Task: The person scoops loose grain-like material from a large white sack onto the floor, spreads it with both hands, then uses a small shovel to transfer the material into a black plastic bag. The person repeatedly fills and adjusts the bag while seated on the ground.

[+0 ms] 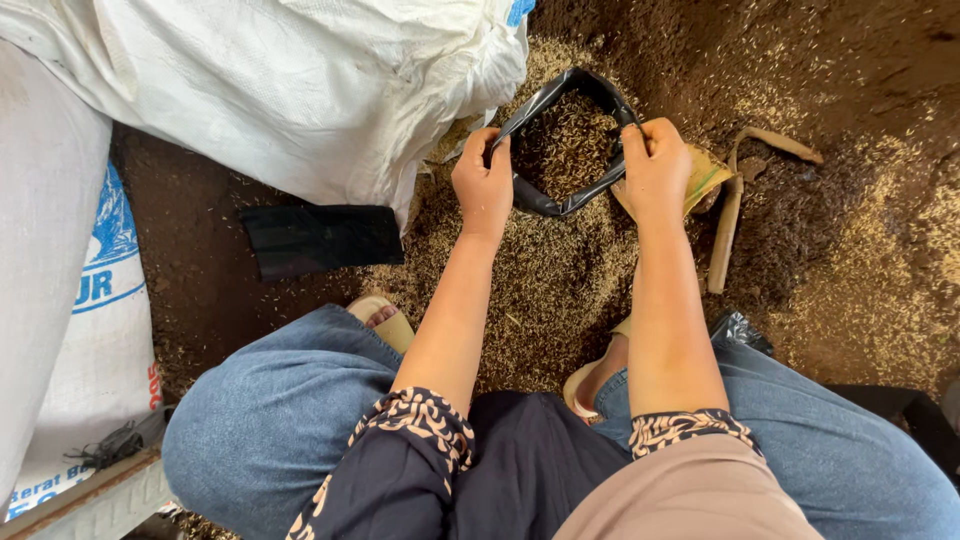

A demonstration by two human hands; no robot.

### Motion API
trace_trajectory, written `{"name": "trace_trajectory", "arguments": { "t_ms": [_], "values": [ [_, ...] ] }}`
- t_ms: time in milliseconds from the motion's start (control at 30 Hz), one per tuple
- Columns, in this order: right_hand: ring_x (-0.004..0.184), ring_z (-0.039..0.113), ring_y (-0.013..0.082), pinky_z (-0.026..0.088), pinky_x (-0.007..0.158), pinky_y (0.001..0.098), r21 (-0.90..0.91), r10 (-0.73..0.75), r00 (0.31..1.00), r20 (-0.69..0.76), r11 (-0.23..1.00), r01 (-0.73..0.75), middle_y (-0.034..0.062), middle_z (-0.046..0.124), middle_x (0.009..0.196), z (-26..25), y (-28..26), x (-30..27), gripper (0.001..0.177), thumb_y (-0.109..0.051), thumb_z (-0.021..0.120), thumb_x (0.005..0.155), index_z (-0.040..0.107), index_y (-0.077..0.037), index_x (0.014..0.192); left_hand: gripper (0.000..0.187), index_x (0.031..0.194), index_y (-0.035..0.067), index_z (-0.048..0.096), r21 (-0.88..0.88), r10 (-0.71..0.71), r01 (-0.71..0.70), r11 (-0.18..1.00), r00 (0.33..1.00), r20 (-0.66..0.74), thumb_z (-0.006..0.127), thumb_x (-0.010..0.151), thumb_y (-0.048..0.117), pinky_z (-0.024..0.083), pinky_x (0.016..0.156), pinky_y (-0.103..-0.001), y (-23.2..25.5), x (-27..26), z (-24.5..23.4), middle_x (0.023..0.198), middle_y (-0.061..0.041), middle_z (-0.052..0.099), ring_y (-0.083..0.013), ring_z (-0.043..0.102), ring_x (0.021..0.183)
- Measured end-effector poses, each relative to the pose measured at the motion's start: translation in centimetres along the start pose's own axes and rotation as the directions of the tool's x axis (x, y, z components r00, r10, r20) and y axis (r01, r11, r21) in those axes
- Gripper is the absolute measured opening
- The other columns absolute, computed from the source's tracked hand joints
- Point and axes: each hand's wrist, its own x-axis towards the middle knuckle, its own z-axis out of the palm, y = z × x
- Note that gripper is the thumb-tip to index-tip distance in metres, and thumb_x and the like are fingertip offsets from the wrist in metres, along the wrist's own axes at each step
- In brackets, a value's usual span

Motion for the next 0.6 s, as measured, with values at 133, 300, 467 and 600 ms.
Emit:
{"name": "trace_trajectory", "arguments": {
  "t_ms": [133, 300, 467, 600],
  "values": [
    [0.060, 0.055, 0.0149, 0.045, 0.055, 0.0340, -0.288, 0.215, 0.968, 0.131, 0.942, -0.170, 0.0054, 0.064, 0.077, 0.9, -1.3, -1.1, 0.013, -0.020, 0.062, 0.100, 0.062, -0.010, 0.108, 0.023, 0.119, 0.006, 0.067, 0.379, -0.228, 0.162, 0.911, 0.964, 0.138, 0.062, 0.100, 0.018, 0.047, 0.066, -0.032, 0.1, 0.3, -1.0, 0.087, -0.007, 0.066, -0.0129, 0.060, 0.069],
    [0.076, 0.061, 0.0236, 0.050, 0.068, 0.0423, -0.313, -0.074, 0.991, -0.109, 0.949, 0.037, 0.0088, 0.065, 0.088, 0.0, 0.2, -1.5, 0.019, -0.020, 0.066, 0.094, 0.065, -0.005, 0.105, 0.023, 0.116, 0.007, 0.069, 0.219, -0.261, 0.230, 0.948, 0.957, 0.124, 0.058, 0.100, 0.019, 0.047, 0.062, -0.034, 1.6, -0.1, -0.7, 0.081, -0.008, 0.069, -0.0175, 0.061, 0.064],
    [0.092, 0.066, 0.0310, 0.054, 0.085, 0.0444, -0.237, -0.647, 0.756, -0.099, 0.753, 0.614, 0.0159, 0.068, 0.096, 1.0, 0.3, -1.9, 0.008, -0.001, 0.060, 0.086, 0.067, 0.000, 0.090, 0.023, 0.117, 0.008, 0.069, 0.297, -0.281, 0.228, 0.927, 0.948, 0.149, 0.058, 0.100, 0.021, 0.046, 0.061, -0.035, 3.1, -0.4, -0.3, 0.082, -0.008, 0.069, -0.0202, 0.061, 0.062],
    [0.109, 0.067, 0.0290, 0.052, 0.101, 0.0442, -0.248, -0.488, 0.677, 0.551, 0.678, 0.692, 0.0117, 0.074, 0.110, 4.8, 1.0, -1.2, 0.019, -0.004, 0.055, 0.088, 0.073, -0.005, 0.096, 0.020, 0.114, 0.009, 0.071, 0.245, -0.134, 0.091, 0.965, 0.977, 0.165, 0.058, 0.101, 0.019, 0.054, 0.069, -0.035, 2.5, -2.4, 0.7, 0.091, -0.009, 0.074, -0.0220, 0.069, 0.072]
  ]
}}
